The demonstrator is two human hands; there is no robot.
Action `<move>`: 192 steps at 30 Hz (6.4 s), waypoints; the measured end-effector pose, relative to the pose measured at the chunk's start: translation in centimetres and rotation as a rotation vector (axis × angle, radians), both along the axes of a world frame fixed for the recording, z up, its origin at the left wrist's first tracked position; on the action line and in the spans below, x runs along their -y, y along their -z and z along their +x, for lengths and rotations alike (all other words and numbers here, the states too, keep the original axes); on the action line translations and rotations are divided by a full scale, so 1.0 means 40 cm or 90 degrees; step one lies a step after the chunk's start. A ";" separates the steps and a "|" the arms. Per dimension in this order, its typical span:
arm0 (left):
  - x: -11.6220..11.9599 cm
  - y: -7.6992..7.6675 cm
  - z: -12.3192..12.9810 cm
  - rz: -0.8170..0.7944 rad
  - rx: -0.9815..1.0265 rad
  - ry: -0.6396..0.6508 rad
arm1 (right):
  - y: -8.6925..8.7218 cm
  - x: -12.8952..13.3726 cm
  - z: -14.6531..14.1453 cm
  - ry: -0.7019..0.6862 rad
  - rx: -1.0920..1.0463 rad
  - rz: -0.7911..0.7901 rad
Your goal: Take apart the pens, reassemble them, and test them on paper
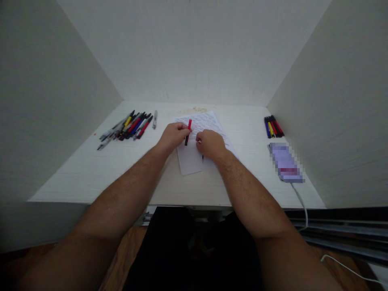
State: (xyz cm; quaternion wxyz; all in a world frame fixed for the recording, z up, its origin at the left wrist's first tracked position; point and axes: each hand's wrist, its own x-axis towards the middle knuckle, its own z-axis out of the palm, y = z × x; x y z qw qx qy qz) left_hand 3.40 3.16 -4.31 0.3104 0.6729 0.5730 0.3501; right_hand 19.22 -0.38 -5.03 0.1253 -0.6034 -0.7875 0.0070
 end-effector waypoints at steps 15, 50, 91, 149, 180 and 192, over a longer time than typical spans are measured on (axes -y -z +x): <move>0.020 -0.005 0.011 -0.153 0.354 0.088 | -0.007 -0.012 0.016 0.042 -0.243 0.061; 0.027 0.005 0.009 -0.133 0.231 0.213 | -0.030 -0.020 0.029 0.041 -0.862 -0.013; 0.019 0.015 0.015 -0.169 0.311 0.046 | -0.039 0.000 0.058 0.133 -0.023 -0.111; 0.014 0.007 0.008 -0.208 0.363 0.074 | -0.040 0.001 0.063 0.213 0.033 -0.174; 0.043 -0.009 0.007 -0.243 0.359 0.183 | -0.073 -0.028 0.074 0.170 -0.870 0.037; 0.041 0.003 0.003 -0.221 0.310 0.235 | -0.065 -0.038 0.072 0.133 -0.970 0.117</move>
